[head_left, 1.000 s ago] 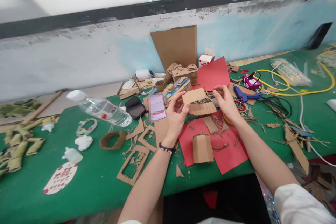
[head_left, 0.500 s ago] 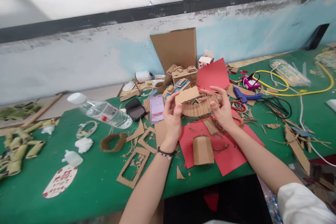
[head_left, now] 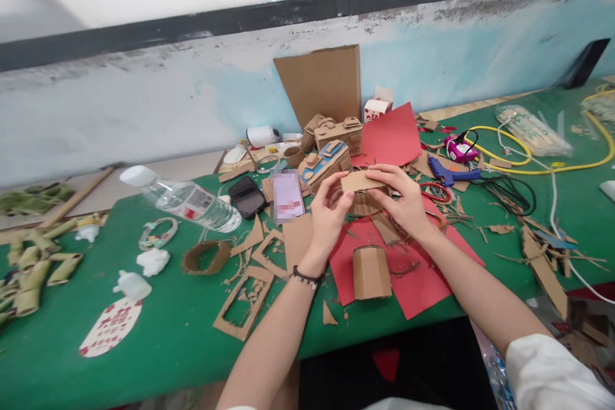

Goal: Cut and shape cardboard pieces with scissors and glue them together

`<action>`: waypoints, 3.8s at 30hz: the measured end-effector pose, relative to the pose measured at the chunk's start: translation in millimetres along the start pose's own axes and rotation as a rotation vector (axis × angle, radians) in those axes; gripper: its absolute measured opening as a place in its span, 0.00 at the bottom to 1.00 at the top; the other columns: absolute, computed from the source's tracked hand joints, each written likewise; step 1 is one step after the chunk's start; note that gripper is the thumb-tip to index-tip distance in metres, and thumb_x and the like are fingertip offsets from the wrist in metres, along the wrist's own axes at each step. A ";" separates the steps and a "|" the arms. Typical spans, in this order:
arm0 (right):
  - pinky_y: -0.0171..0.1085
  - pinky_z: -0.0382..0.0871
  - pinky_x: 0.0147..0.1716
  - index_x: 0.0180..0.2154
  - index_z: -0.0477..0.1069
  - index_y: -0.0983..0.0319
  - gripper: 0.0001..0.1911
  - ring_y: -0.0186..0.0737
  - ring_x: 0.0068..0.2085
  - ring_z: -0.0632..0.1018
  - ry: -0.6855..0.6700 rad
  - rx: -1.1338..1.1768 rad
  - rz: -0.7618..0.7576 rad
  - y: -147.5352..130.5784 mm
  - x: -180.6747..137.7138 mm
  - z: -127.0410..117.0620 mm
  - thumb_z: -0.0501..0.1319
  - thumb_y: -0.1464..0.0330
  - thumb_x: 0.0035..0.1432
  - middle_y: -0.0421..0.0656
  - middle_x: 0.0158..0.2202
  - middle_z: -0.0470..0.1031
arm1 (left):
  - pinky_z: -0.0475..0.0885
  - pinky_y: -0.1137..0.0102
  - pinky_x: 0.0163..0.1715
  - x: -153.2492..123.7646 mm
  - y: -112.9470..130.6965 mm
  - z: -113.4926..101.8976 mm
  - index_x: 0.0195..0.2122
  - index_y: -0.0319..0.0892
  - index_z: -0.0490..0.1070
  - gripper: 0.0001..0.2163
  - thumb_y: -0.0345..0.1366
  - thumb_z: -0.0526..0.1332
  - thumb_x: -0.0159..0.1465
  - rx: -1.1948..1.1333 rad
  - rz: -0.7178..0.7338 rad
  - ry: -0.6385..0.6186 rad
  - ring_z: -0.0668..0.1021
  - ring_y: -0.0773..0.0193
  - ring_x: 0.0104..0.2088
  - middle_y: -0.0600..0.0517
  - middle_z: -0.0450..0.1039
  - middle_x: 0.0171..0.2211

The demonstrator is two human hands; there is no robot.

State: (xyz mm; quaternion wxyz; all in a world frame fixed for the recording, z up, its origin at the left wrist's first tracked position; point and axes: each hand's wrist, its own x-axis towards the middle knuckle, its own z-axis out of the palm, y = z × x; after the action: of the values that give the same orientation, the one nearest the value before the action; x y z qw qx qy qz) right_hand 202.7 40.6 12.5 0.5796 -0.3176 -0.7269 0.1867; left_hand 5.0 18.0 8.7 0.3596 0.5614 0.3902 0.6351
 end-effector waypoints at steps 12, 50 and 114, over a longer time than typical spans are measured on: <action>0.46 0.79 0.53 0.54 0.84 0.52 0.13 0.49 0.51 0.85 -0.044 -0.162 0.072 1.1 -6.2 9.8 0.68 0.56 0.75 0.47 0.51 0.83 | 0.77 0.57 0.66 -6.3 -0.1 1.1 0.67 0.48 0.70 0.18 0.47 0.60 0.80 0.340 0.139 -0.098 0.82 0.52 0.65 0.41 0.76 0.70; 0.45 0.76 0.47 0.48 0.81 0.57 0.08 0.48 0.43 0.81 -0.091 -0.184 0.194 -1.6 -10.6 20.7 0.66 0.61 0.74 0.45 0.43 0.83 | 0.72 0.65 0.42 -1.6 -9.9 1.3 0.44 0.45 0.75 0.05 0.40 0.64 0.77 0.408 0.130 -0.017 0.78 0.60 0.39 0.51 0.76 0.39; 0.42 0.73 0.48 0.50 0.79 0.56 0.08 0.48 0.47 0.84 -0.213 -0.195 0.148 10.5 -9.2 16.5 0.63 0.61 0.77 0.46 0.48 0.85 | 0.75 0.67 0.46 -1.2 -8.0 -0.1 0.49 0.45 0.79 0.06 0.39 0.65 0.76 0.414 0.115 -0.086 0.82 0.60 0.43 0.50 0.83 0.45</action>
State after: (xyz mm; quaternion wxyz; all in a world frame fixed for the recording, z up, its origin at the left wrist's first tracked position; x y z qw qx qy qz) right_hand 190.5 43.6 -5.1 0.4505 -0.4034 -0.7735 0.1898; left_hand 5.2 20.4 1.0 0.2162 0.6712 0.4639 0.5363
